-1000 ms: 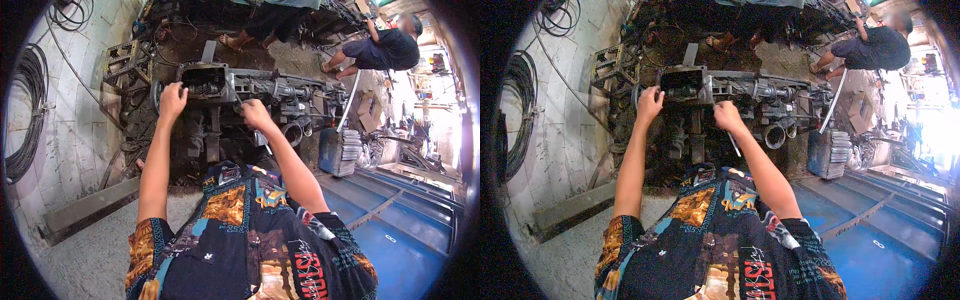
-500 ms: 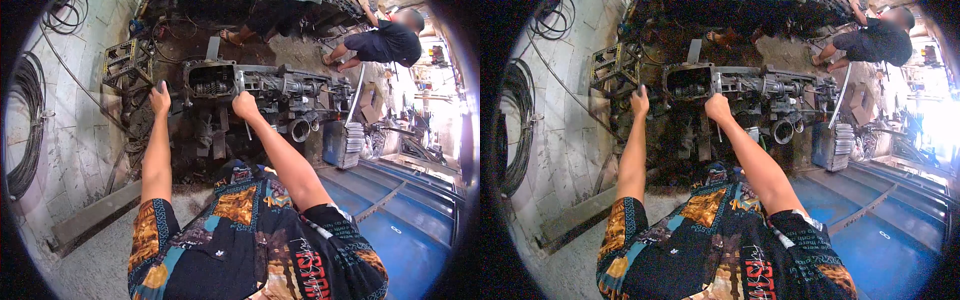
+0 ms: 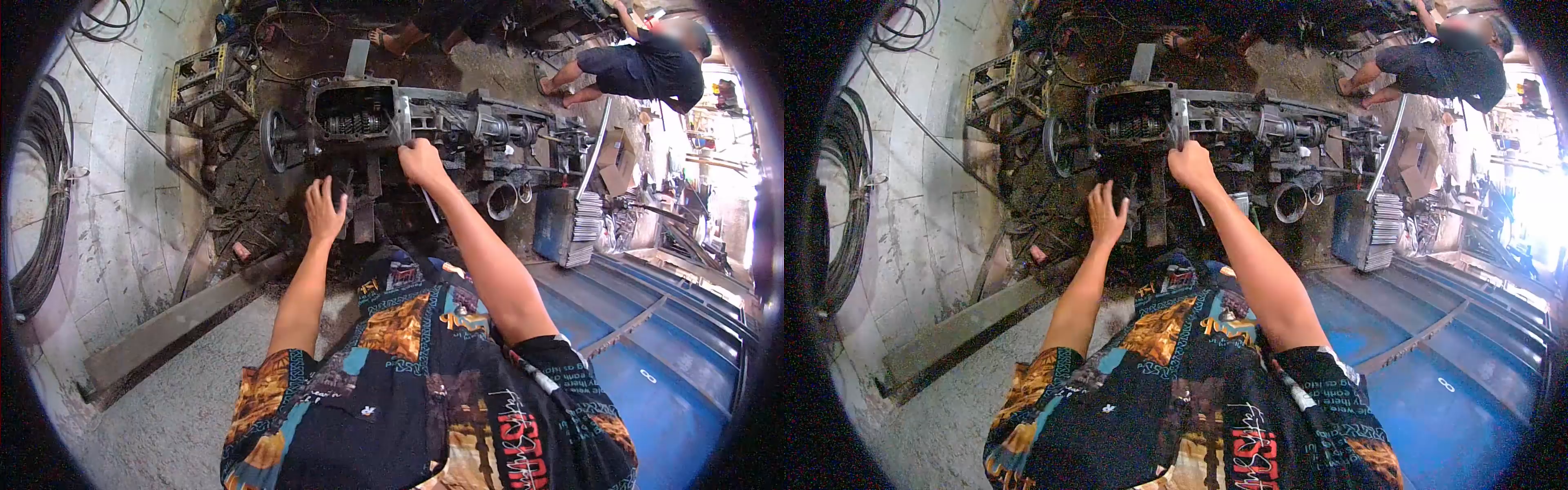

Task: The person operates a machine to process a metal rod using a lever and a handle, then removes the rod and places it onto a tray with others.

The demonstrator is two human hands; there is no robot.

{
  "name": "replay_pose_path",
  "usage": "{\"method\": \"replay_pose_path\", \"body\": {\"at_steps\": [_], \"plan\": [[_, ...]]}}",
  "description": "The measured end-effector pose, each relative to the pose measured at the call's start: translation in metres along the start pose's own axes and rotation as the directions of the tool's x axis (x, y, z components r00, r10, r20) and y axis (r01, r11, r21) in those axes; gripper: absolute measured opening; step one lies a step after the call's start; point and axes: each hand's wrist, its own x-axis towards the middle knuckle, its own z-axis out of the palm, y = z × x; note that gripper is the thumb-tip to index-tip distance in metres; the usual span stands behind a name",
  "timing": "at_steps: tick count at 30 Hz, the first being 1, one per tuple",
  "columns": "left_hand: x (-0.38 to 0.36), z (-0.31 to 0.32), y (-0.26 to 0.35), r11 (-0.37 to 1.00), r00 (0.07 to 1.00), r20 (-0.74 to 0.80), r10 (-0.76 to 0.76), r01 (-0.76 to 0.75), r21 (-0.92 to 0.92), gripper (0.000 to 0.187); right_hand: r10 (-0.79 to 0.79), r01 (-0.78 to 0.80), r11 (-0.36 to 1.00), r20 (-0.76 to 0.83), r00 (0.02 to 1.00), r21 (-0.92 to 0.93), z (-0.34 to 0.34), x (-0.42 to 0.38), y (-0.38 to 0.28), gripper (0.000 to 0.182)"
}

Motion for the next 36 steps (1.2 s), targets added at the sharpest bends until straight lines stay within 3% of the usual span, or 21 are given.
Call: {"method": "replay_pose_path", "body": {"at_steps": [1,2,4,7,8,9,11,15,16,19,21,22,25,27,28,29,32,36], "plan": [[-0.004,0.002,0.006,0.999,0.991,0.124,-0.046,0.043,0.026,0.055,0.009,-0.009,1.0,0.028,1.0,-0.022,0.0,-0.003,-0.001,0.039],[-0.005,0.0,0.009,0.999,0.992,0.123,-0.043,0.04,0.026,0.055,0.009,-0.009,1.0,0.026,1.0,-0.02,0.0,-0.006,-0.002,0.039],[-0.003,-0.004,0.013,0.992,0.931,0.359,-0.072,0.028,0.126,0.059,-0.042,0.041,0.999,-0.024,0.999,-0.023,0.0,-0.015,-0.002,0.036],[0.002,0.026,-0.01,0.993,0.932,0.344,-0.111,0.114,0.014,0.062,-0.126,0.122,0.992,-0.122,0.984,-0.041,0.004,-0.016,0.002,0.037],[0.001,0.026,-0.009,0.994,0.964,0.249,-0.096,0.106,-0.028,0.06,-0.127,0.123,0.992,-0.116,0.985,-0.043,0.004,-0.019,0.002,0.037],[0.003,0.012,-0.002,0.994,0.964,0.247,-0.101,0.111,-0.024,0.06,-0.152,0.148,0.988,-0.132,0.98,-0.042,0.003,-0.021,0.0,0.037],[0.007,-0.028,0.014,0.966,0.985,0.09,-0.146,0.161,-0.203,0.059,-0.182,0.179,0.983,-0.146,0.972,-0.036,0.002,-0.022,-0.002,0.039],[0.036,-0.099,0.017,0.968,0.905,-0.351,-0.239,0.196,-0.153,0.068,-0.208,0.201,0.978,-0.205,0.956,-0.054,0.004,-0.022,-0.007,0.04],[0.054,-0.114,0.009,0.983,0.872,-0.453,-0.184,0.159,-0.093,0.069,-0.193,0.187,0.981,-0.229,0.954,-0.047,0.005,-0.025,-0.009,0.039],[0.11,-0.136,-0.014,0.973,0.842,-0.498,-0.207,0.229,-0.018,0.066,-0.234,0.225,0.972,-0.236,0.943,-0.065,0.007,-0.024,-0.014,0.038],[0.136,-0.135,-0.03,0.934,0.933,-0.243,-0.264,0.31,0.176,0.062,-0.254,0.246,0.967,-0.251,0.934,-0.062,0.011,-0.021,-0.012,0.037],[0.141,-0.127,-0.036,0.934,0.932,-0.247,-0.264,0.312,0.176,0.062,-0.266,0.261,0.964,-0.27,0.925,-0.057,0.013,-0.019,-0.01,0.036],[0.152,-0.098,-0.06,0.933,0.917,-0.196,-0.348,0.359,0.025,0.064,-0.28,0.278,0.959,-0.287,0.916,-0.048,0.01,-0.019,-0.009,0.035],[0.16,-0.106,-0.072,0.849,0.898,-0.017,-0.439,0.409,-0.334,0.073,-0.298,0.3,0.953,-0.311,0.903,-0.043,0.009,-0.017,-0.009,0.032],[0.163,-0.105,-0.076,0.785,0.849,0.043,-0.527,0.506,-0.357,0.08,-0.307,0.304,0.951,-0.293,0.906,-0.054,0.008,-0.015,-0.009,0.03],[0.165,-0.105,-0.077,0.787,0.85,0.046,-0.526,0.506,-0.354,0.08,-0.315,0.308,0.949,-0.274,0.909,-0.067,0.008,-0.014,-0.009,0.028],[0.169,-0.109,-0.074,0.651,0.691,0.185,-0.699,0.722,-0.236,0.082,-0.285,0.281,0.958,-0.271,0.919,-0.053,0.01,-0.01,-0.01,0.026],[0.169,-0.112,-0.071,0.678,0.699,0.175,-0.694,0.715,-0.169,0.08,-0.276,0.27,0.961,-0.184,0.943,-0.054,0.003,-0.004,-0.026,0.029]]}}
